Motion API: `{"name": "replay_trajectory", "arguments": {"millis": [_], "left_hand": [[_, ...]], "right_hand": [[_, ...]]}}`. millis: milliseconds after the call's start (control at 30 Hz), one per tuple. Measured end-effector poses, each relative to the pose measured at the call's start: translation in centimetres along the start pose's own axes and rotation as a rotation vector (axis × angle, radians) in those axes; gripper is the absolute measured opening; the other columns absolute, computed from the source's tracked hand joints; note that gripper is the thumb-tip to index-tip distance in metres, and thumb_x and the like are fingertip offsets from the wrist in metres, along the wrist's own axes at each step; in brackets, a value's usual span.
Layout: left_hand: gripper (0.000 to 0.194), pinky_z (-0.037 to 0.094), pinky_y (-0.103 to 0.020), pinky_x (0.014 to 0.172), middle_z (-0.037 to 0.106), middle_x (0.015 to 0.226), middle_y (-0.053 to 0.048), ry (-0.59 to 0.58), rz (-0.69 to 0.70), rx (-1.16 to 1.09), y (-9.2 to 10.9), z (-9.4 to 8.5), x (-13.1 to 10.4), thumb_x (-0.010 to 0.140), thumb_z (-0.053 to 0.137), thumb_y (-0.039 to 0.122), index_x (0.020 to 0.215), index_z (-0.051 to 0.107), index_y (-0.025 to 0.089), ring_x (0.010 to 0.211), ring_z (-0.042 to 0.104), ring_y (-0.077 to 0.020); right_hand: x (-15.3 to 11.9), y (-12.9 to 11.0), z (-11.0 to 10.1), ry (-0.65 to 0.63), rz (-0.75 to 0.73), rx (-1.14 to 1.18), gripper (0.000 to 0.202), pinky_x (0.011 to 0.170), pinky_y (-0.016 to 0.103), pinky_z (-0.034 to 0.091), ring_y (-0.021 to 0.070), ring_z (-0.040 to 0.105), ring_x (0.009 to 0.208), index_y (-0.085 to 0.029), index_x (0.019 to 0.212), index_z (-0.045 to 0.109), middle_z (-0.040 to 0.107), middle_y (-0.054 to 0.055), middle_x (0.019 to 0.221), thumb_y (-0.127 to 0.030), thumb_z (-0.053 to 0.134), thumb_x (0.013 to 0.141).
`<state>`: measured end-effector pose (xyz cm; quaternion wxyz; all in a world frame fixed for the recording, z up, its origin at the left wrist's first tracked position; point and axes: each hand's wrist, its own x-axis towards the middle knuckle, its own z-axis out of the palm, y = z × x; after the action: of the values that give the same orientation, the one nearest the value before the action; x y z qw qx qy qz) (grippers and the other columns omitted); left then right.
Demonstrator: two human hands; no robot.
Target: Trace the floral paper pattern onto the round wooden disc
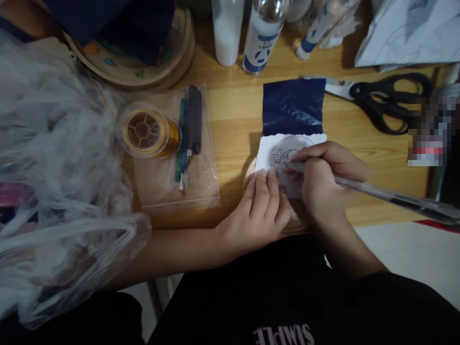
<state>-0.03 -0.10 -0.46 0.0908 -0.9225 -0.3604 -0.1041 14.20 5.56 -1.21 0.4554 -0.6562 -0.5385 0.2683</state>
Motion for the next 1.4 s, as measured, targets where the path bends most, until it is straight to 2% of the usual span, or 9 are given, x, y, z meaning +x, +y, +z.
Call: {"name": "replay_trajectory", "arguments": {"millis": [300,500,767,967,1233,1400], "left_hand": [[0.073,0.053,-0.043,0.097,0.065,0.123,-0.03,0.008,0.008,0.021,-0.09,-0.04,-0.02,0.097,0.035,0.066,0.117,0.058,-0.001,0.112,0.067,-0.0363],[0.072,0.052,-0.043,0.098,0.064,0.125,-0.03,-0.014,0.008,0.021,-0.12,-0.1,0.0,0.098,0.034,0.064,0.119,0.056,-0.001,0.114,0.066,-0.0366],[0.072,0.052,-0.043,0.098,0.064,0.125,-0.03,-0.016,0.006,0.021,-0.1,-0.06,0.0,0.098,0.033,0.065,0.119,0.056,0.0,0.114,0.066,-0.0369],[0.071,0.052,-0.043,0.098,0.065,0.124,-0.029,-0.003,0.003,0.035,-0.09,-0.08,0.03,0.099,0.031,0.063,0.118,0.057,0.0,0.114,0.066,-0.0371],[0.072,0.053,-0.043,0.098,0.065,0.123,-0.029,-0.001,0.005,0.034,-0.09,-0.01,0.01,0.098,0.032,0.064,0.117,0.058,0.0,0.113,0.067,-0.037],[0.072,0.053,-0.043,0.097,0.065,0.123,-0.03,0.001,0.008,0.032,-0.11,0.03,0.02,0.098,0.034,0.064,0.118,0.058,0.0,0.112,0.067,-0.0368]], "right_hand": [[0.11,-0.35,-0.13,-0.063,0.011,-0.034,0.023,0.053,0.022,0.047,0.008,0.056,0.049,-0.021,0.066,0.07,0.064,-0.006,0.059,-0.008,0.052,0.071],[0.1,-0.12,-0.06,-0.001,0.009,-0.001,0.022,0.048,0.022,0.044,0.0087,0.055,0.048,-0.021,0.063,0.068,0.062,-0.006,0.054,-0.009,0.051,0.069],[0.17,-0.21,-0.07,-0.048,0.012,-0.016,0.022,0.052,0.021,0.047,0.0081,0.058,0.051,-0.021,0.065,0.07,0.065,-0.006,0.058,-0.008,0.054,0.069],[0.1,0.12,-0.02,0.007,0.002,-0.012,0.022,0.05,0.022,0.045,0.0085,0.055,0.047,-0.021,0.064,0.068,0.062,-0.006,0.054,-0.009,0.05,0.07],[0.1,-0.13,-0.24,-0.067,0.0,-0.042,0.022,0.052,0.022,0.047,0.0082,0.057,0.051,-0.021,0.066,0.07,0.065,-0.006,0.059,-0.008,0.054,0.071],[0.05,0.03,-0.14,0.022,0.005,0.01,0.023,0.051,0.022,0.046,0.0079,0.056,0.047,-0.022,0.065,0.069,0.063,-0.007,0.055,-0.007,0.052,0.07]]}}
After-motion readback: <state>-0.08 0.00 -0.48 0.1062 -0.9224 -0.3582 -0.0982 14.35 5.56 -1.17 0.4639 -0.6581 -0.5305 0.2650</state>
